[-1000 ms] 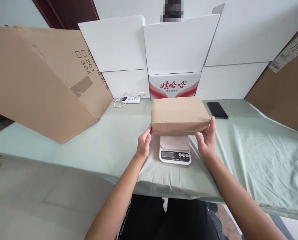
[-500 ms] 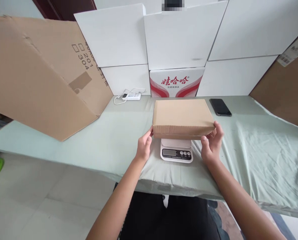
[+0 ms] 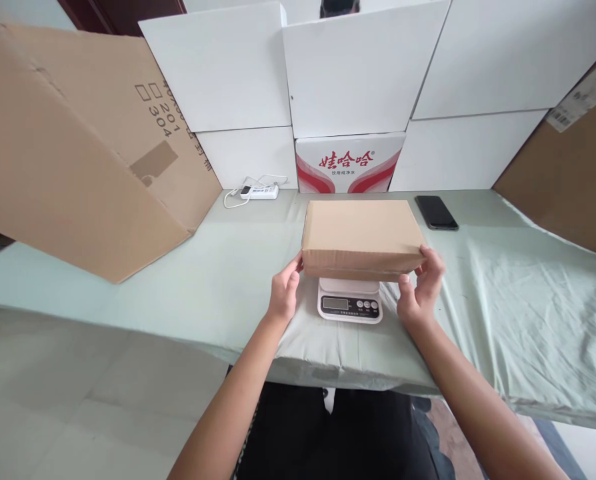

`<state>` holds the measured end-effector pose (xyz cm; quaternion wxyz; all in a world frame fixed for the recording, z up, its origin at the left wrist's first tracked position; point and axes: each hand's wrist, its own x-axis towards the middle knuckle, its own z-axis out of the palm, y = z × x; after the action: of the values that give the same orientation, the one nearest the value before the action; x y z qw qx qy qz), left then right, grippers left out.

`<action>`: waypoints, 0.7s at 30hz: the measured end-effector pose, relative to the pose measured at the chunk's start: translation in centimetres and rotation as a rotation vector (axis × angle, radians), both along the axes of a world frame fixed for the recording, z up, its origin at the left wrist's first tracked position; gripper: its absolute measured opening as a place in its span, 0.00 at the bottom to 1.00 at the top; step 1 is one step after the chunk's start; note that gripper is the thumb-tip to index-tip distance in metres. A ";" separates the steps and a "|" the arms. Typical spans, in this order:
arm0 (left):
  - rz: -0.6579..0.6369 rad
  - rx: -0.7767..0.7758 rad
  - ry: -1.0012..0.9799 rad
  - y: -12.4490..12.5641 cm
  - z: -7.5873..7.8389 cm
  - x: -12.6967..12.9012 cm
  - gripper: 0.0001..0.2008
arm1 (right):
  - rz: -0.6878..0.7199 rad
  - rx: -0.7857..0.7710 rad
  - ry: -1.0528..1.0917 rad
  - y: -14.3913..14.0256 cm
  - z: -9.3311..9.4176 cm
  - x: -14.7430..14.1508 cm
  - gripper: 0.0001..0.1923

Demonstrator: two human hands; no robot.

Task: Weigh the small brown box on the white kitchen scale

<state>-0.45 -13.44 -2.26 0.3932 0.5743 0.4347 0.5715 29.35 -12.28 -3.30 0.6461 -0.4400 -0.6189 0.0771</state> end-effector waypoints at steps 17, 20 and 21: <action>-0.025 0.057 -0.059 0.4 -0.3 0.1 0.44 | -0.013 -0.078 0.104 0.6 1.3 -0.2 0.45; -0.027 0.050 -0.060 0.4 -0.2 0.2 0.43 | -0.032 -0.101 0.091 0.5 1.3 -0.2 0.45; -0.025 0.046 -0.060 0.4 -0.2 0.2 0.44 | -0.031 -0.105 0.089 0.5 1.2 -0.1 0.45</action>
<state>-0.29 -13.07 -2.45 0.3999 0.5711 0.4023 0.5933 29.22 -11.81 -2.07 0.6499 -0.4793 -0.5778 0.1188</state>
